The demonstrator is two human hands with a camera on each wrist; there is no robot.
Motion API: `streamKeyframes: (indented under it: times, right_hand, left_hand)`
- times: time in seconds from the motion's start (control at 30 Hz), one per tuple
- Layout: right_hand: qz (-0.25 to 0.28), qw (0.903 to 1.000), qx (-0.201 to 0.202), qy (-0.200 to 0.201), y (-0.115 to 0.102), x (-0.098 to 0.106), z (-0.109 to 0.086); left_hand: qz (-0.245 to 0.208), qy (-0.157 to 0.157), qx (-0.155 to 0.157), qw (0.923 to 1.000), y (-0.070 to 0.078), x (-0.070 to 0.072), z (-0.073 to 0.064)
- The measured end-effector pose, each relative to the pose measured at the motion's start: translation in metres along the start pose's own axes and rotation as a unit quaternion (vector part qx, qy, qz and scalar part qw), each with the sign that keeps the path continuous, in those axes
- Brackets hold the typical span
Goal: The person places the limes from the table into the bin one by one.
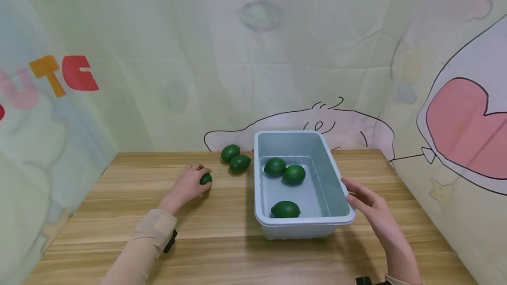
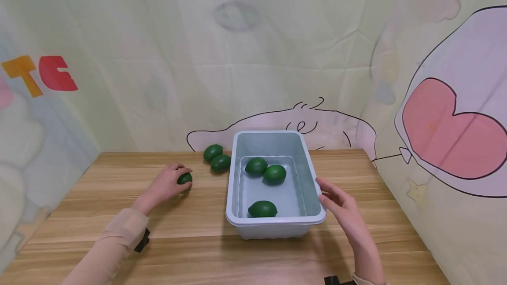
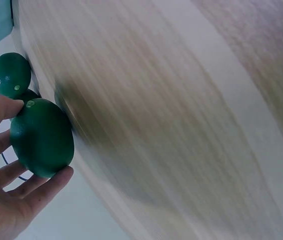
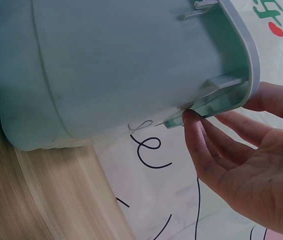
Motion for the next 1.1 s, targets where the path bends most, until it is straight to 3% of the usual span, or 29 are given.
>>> streamKeyframes:
  times: [0.6, 1.1]
  right_hand:
    - [0.006, 1.0000, 0.000, -0.003, -0.001, -0.001, 0.000]
    - [0.001, 1.0000, 0.000, -0.004, 0.000, 0.000, 0.000]
  left_hand:
    - [0.005, 0.009, -0.010, 0.9999, 0.010, 0.005, -0.002]
    - [0.012, 0.034, -0.040, 0.9986, 0.035, 0.021, -0.005]
Point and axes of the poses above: each hand's wrist, its own z-axis towards the middle knuckle, its own x-axis out of the back of the hand, y = z × x, the point moved 8 cm from there along z, towards the middle knuckle, and after that the axes turned 8 degrees about -y, right-handed, at the moved point
